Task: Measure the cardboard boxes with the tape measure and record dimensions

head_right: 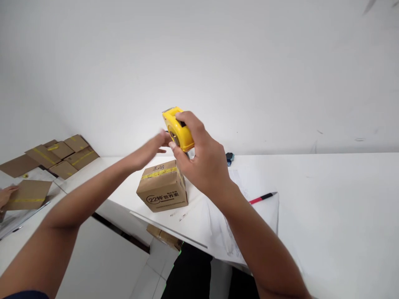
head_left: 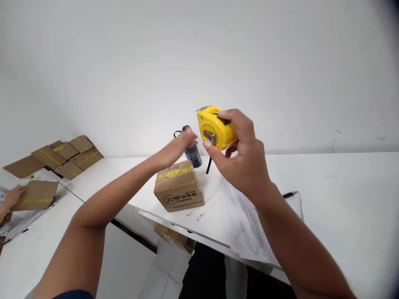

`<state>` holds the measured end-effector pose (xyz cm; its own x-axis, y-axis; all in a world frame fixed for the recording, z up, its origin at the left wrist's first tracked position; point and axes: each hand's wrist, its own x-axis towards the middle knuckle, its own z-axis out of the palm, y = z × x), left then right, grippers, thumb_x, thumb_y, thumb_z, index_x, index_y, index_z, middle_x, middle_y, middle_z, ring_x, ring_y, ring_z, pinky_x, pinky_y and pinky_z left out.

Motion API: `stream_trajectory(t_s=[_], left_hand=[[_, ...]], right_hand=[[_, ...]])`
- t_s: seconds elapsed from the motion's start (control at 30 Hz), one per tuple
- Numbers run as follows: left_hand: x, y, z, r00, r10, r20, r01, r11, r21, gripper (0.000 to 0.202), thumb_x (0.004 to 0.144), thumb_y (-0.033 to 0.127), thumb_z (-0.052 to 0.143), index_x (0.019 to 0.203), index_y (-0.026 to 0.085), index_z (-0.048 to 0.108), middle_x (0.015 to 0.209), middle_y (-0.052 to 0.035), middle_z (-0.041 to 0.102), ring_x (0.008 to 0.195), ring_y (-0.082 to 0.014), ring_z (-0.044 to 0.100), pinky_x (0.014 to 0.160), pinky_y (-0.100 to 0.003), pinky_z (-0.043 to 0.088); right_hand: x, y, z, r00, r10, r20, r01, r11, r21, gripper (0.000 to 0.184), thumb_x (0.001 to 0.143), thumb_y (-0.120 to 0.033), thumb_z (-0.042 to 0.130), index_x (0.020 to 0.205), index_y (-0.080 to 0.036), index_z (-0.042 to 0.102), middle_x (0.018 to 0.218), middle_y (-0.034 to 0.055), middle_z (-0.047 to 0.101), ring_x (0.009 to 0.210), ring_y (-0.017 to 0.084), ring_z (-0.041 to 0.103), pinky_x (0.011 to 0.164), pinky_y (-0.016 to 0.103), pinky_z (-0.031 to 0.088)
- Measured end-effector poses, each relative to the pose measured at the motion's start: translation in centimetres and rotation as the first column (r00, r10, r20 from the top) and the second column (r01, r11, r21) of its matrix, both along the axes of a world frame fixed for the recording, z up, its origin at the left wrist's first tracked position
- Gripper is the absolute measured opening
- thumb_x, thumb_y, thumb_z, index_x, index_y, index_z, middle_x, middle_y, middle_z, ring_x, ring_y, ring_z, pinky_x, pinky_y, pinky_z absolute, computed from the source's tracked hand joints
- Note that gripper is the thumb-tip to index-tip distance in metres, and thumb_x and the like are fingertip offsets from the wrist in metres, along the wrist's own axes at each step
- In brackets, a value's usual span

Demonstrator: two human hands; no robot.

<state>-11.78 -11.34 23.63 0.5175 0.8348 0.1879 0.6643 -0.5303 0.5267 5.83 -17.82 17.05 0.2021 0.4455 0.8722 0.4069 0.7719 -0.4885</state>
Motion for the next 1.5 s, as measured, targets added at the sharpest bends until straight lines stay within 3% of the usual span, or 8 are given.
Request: stream_trajectory(t_s=[0.13,0.27,0.4,0.53,0.7,0.93,1.3,1.5], left_hand=[[-2.4,0.8,-5.0,0.844,0.236,-0.482,-0.247,0.968,0.042,0.084,0.081,0.074,0.049,0.144,0.019,0.043,0.154,-0.0181,0.038,0.144,-0.0400,0.028,0.115,-0.058,0.023],[-5.7,-0.6,-7.4,0.839,0.259,-0.478,-0.313,0.949,-0.034,0.081,0.083,0.069,0.048,0.151,0.029,0.032,0.159,-0.0108,0.033,0.144,-0.0397,0.030,0.117,-0.060,0.019],[-9.8,-2.0,-7.5,0.920,0.195,-0.340,-0.253,0.958,-0.132,0.084,0.078,0.055,0.062,0.152,0.028,0.030,0.164,-0.0097,0.021,0.149,-0.0409,0.017,0.118,-0.056,0.023],[-13.3,-2.0,-6.7,0.958,0.286,0.018,-0.262,0.901,-0.346,0.073,0.082,0.047,0.056,0.148,0.028,0.030,0.159,-0.0110,0.031,0.131,-0.0329,0.051,0.102,-0.047,0.048],[-17.3,-1.5,-5.4,0.844,0.485,0.228,-0.397,0.852,-0.341,0.061,0.073,0.037,0.057,0.131,0.020,0.054,0.135,-0.0082,0.061,0.114,-0.0301,0.063,0.092,-0.039,0.053],[-21.9,-2.6,-5.5,0.600,0.794,0.097,-0.733,0.594,-0.331,0.061,0.075,0.062,0.064,0.113,0.014,0.067,0.104,-0.0142,0.075,0.090,-0.0300,0.070,0.068,-0.035,0.054],[-13.2,-2.8,-9.0,0.735,0.642,0.218,-0.425,0.687,-0.589,0.078,0.074,0.067,0.070,0.130,0.016,0.052,0.128,-0.0189,0.065,0.112,-0.0328,0.065,0.083,-0.038,0.056],[-7.8,-3.9,-5.5,0.863,0.393,0.318,-0.374,0.919,-0.122,0.061,0.090,0.069,0.043,0.131,0.025,0.055,0.142,-0.0110,0.056,0.136,-0.0319,0.046,0.110,-0.047,0.037]], right_hand=[[0.5,0.2,0.0,0.997,0.065,-0.052,-0.067,0.997,-0.039,0.059,0.092,-0.031,0.055,0.144,-0.039,0.029,0.139,0.0039,0.048,0.093,0.020,0.064,0.060,0.032,0.059],[1.4,0.5,0.1,0.996,0.062,-0.060,-0.067,0.995,-0.080,0.061,0.095,-0.034,0.052,0.148,-0.041,0.023,0.141,0.0050,0.046,0.098,0.021,0.064,0.063,0.033,0.059],[2.9,0.9,0.2,0.998,0.038,-0.045,-0.043,0.993,-0.114,0.063,0.092,-0.038,0.057,0.147,-0.043,0.028,0.140,0.0060,0.047,0.107,0.027,0.063,0.067,0.036,0.058],[4.0,0.8,0.3,0.993,0.021,-0.112,-0.032,0.995,-0.093,0.060,0.090,-0.036,0.060,0.143,-0.045,0.032,0.143,0.0042,0.044,0.115,0.026,0.059,0.071,0.037,0.059],[4.4,0.0,0.6,0.989,0.016,-0.144,-0.024,0.998,-0.056,0.056,0.089,-0.033,0.062,0.138,-0.045,0.038,0.140,0.0025,0.043,0.117,0.025,0.057,0.072,0.037,0.060],[4.1,-0.4,1.0,0.973,0.003,-0.230,-0.035,0.991,-0.132,0.055,0.085,-0.033,0.068,0.134,-0.041,0.045,0.132,0.0046,0.051,0.105,0.025,0.062,0.070,0.036,0.060],[1.4,0.6,-0.1,0.996,0.004,-0.089,-0.020,0.982,-0.185,0.053,0.089,-0.043,0.062,0.138,-0.036,0.044,0.122,0.0046,0.059,0.089,0.021,0.066,0.069,0.037,0.059],[0.9,-0.4,-0.2,0.976,0.176,0.130,-0.125,0.936,-0.328,0.071,0.089,-0.044,0.059,0.150,-0.035,0.024,0.106,0.0030,0.064,0.080,0.019,0.067,0.063,0.030,0.056]])
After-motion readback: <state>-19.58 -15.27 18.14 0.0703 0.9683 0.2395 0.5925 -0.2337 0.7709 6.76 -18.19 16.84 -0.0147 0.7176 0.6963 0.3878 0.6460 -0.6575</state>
